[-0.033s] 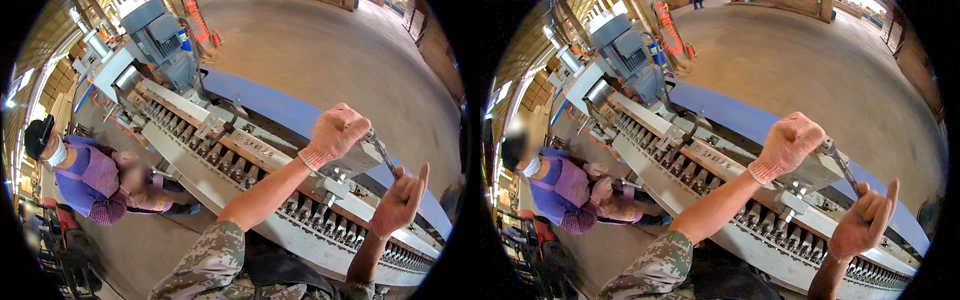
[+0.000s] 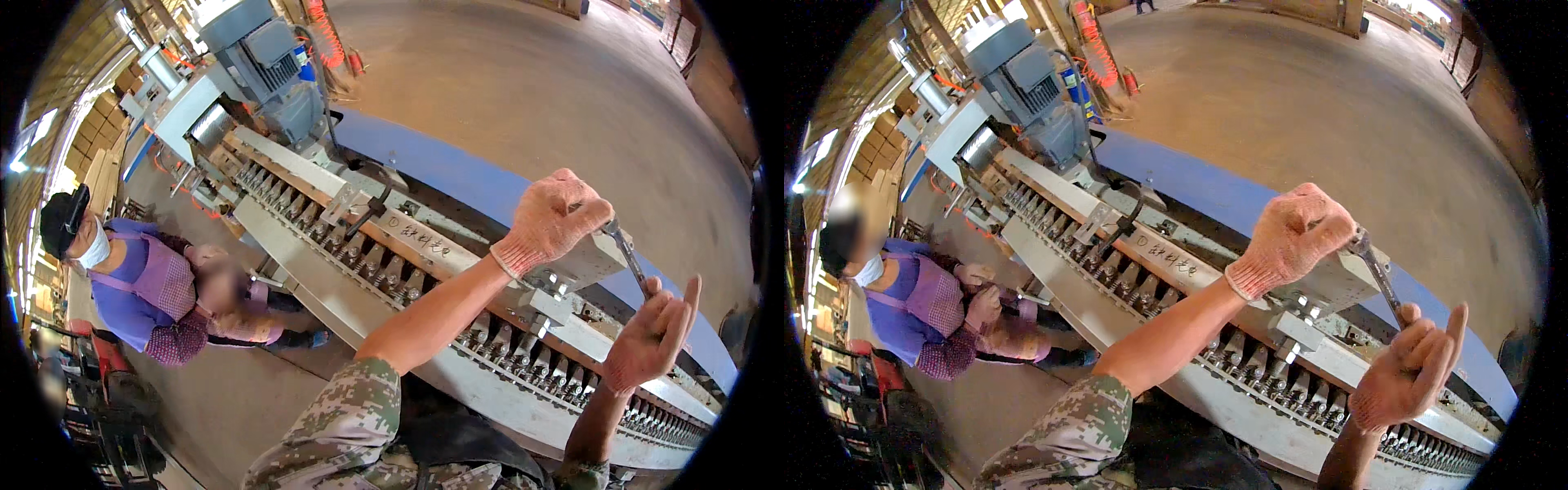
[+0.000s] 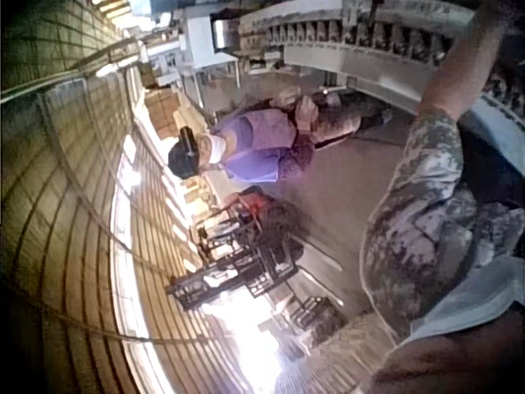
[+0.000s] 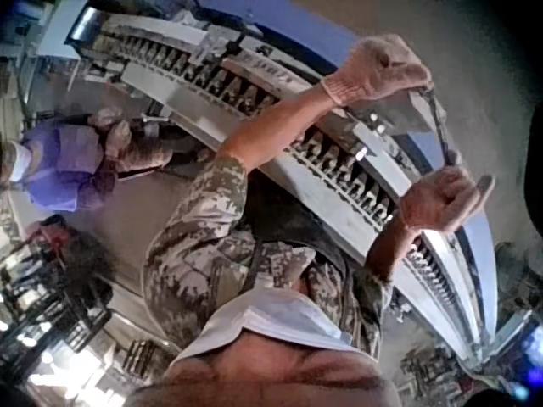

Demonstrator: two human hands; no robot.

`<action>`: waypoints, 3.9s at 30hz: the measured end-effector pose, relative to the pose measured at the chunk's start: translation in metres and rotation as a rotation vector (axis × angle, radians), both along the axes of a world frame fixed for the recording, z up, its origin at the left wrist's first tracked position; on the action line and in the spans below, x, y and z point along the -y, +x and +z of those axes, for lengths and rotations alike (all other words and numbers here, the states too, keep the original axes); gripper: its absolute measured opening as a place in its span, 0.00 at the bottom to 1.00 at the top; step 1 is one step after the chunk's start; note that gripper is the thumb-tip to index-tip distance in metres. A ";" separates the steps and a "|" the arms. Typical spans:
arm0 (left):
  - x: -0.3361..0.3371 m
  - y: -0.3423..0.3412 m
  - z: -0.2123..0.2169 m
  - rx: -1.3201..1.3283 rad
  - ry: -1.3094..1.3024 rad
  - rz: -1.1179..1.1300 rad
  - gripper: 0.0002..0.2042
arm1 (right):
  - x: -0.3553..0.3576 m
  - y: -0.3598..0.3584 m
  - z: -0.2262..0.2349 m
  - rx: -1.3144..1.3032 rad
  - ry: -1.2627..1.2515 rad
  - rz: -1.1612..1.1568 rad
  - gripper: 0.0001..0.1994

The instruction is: The person uses a wrench to tighten bolts on a long, white industrial machine with a conveyor belt. They move along the length of the machine, adjusting various components while another person observes nearby.

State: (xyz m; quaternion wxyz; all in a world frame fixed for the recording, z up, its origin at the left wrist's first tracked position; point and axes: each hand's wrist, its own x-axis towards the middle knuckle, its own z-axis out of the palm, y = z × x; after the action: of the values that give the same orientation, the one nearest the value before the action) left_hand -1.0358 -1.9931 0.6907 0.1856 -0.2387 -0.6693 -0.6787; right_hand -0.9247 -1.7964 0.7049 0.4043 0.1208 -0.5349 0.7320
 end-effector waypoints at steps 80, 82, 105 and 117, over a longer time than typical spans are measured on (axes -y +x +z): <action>-0.027 0.006 0.052 -0.008 -0.856 0.383 0.16 | 0.033 -0.253 0.062 0.727 0.119 0.899 0.21; -0.021 0.009 0.062 0.041 -0.954 0.274 0.14 | 0.010 -0.240 0.058 0.729 -0.019 0.805 0.21; 0.011 0.000 0.025 -0.189 -0.704 0.040 0.29 | -0.007 0.005 0.003 0.021 -0.041 0.189 0.26; 0.007 0.000 0.032 -0.296 -0.644 0.043 0.26 | -0.031 0.015 0.035 0.596 0.477 0.126 0.25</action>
State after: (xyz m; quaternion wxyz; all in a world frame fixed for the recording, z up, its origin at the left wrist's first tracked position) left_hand -1.0358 -2.0000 0.7228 0.2098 -0.3666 -0.8196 -0.3871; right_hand -0.9092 -1.7658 0.7402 0.1457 0.0262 -0.7758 0.6134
